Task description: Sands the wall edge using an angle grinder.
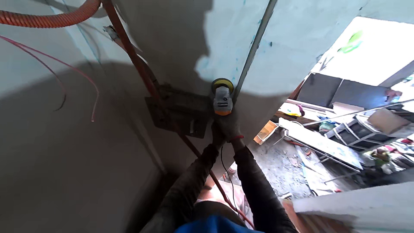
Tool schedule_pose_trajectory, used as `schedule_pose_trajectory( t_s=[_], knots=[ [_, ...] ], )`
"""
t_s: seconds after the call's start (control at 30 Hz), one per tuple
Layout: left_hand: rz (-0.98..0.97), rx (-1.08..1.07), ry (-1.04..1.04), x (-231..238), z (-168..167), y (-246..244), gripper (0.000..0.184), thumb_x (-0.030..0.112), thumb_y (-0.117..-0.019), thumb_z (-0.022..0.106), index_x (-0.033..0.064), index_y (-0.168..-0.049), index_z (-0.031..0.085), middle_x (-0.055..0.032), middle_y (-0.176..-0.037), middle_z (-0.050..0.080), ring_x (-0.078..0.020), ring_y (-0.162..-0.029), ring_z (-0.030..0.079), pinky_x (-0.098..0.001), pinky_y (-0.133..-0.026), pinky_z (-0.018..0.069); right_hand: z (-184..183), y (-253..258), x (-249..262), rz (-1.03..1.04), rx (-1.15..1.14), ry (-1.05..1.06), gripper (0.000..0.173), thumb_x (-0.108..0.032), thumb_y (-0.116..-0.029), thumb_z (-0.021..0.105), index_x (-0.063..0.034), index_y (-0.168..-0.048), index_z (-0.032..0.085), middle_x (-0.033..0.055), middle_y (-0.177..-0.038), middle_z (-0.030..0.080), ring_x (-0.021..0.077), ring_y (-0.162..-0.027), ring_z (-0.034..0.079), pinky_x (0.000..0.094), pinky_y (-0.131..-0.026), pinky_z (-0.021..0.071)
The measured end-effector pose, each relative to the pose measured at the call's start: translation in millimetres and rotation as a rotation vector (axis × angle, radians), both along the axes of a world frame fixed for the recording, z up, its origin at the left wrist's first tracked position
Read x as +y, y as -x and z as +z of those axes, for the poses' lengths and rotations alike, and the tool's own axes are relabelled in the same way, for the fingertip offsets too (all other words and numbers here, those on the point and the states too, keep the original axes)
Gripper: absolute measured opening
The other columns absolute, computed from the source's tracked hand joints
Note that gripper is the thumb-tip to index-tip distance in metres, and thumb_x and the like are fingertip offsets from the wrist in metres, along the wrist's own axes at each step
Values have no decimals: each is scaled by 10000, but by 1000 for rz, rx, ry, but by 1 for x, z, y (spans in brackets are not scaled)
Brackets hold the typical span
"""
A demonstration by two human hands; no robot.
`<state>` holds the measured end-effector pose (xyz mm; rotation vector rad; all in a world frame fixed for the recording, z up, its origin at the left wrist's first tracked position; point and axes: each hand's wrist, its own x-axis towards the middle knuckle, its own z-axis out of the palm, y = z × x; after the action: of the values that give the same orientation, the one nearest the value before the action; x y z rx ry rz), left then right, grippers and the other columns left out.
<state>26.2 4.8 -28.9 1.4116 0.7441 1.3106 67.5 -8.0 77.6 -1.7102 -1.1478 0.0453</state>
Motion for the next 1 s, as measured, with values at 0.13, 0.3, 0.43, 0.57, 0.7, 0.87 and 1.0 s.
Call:
schedule_pose_trajectory(
  t_s=[0.13,0.3,0.43,0.57,0.7,0.87,1.0],
  knots=[
    [-68,47,110,-5,-7,7,824,94,-831,753,-172,-1471,307,-312,-1409,501,-262,-1308,514,-331,-1124,418,-3,4,2,5,-28,121,741,-401,-672,914,-60,-1267,633,114,-1089,722,233,-1037,698,490,-921,585],
    [-27,98,28,0,-7,10,785,125,-845,738,-192,-1450,350,-328,-1408,513,-297,-1332,510,-352,-1148,400,-1,10,2,-20,43,79,748,-398,-690,910,-43,-1280,620,109,-1096,719,208,-1034,699,451,-927,591],
    [-46,29,22,1,1,13,703,100,-827,729,-180,-1396,427,-268,-1297,604,-209,-1210,594,-304,-1066,472,-5,9,4,-47,53,33,770,-377,-667,933,-46,-1285,613,100,-1089,722,196,-1024,703,445,-914,600],
    [-119,19,114,-11,-14,22,753,78,-840,741,-162,-1444,360,-266,-1347,561,-195,-1232,565,-277,-1058,466,-22,11,2,-57,-12,127,806,-413,-670,907,-31,-1308,598,140,-1124,707,247,-1054,693,480,-923,586],
    [-81,21,69,-8,-15,24,758,116,-802,768,-183,-1399,411,-268,-1306,593,-194,-1215,583,-279,-1065,463,-27,12,4,-55,-4,80,805,-420,-668,914,-16,-1292,604,134,-1127,709,231,-1049,695,459,-931,591],
    [-51,18,32,1,7,17,674,117,-823,726,-190,-1361,461,-275,-1276,612,-218,-1210,593,-303,-1075,463,-3,15,5,-43,29,68,755,-361,-686,925,-64,-1302,604,102,-1082,719,218,-1000,707,488,-872,606],
    [-67,24,36,-6,3,20,573,104,-861,699,-186,-1319,513,-261,-1213,651,-205,-1152,625,-304,-1044,483,-16,12,2,-72,0,101,784,-385,-675,931,-65,-1307,595,109,-1100,714,227,-1024,701,503,-895,595]
  ],
)
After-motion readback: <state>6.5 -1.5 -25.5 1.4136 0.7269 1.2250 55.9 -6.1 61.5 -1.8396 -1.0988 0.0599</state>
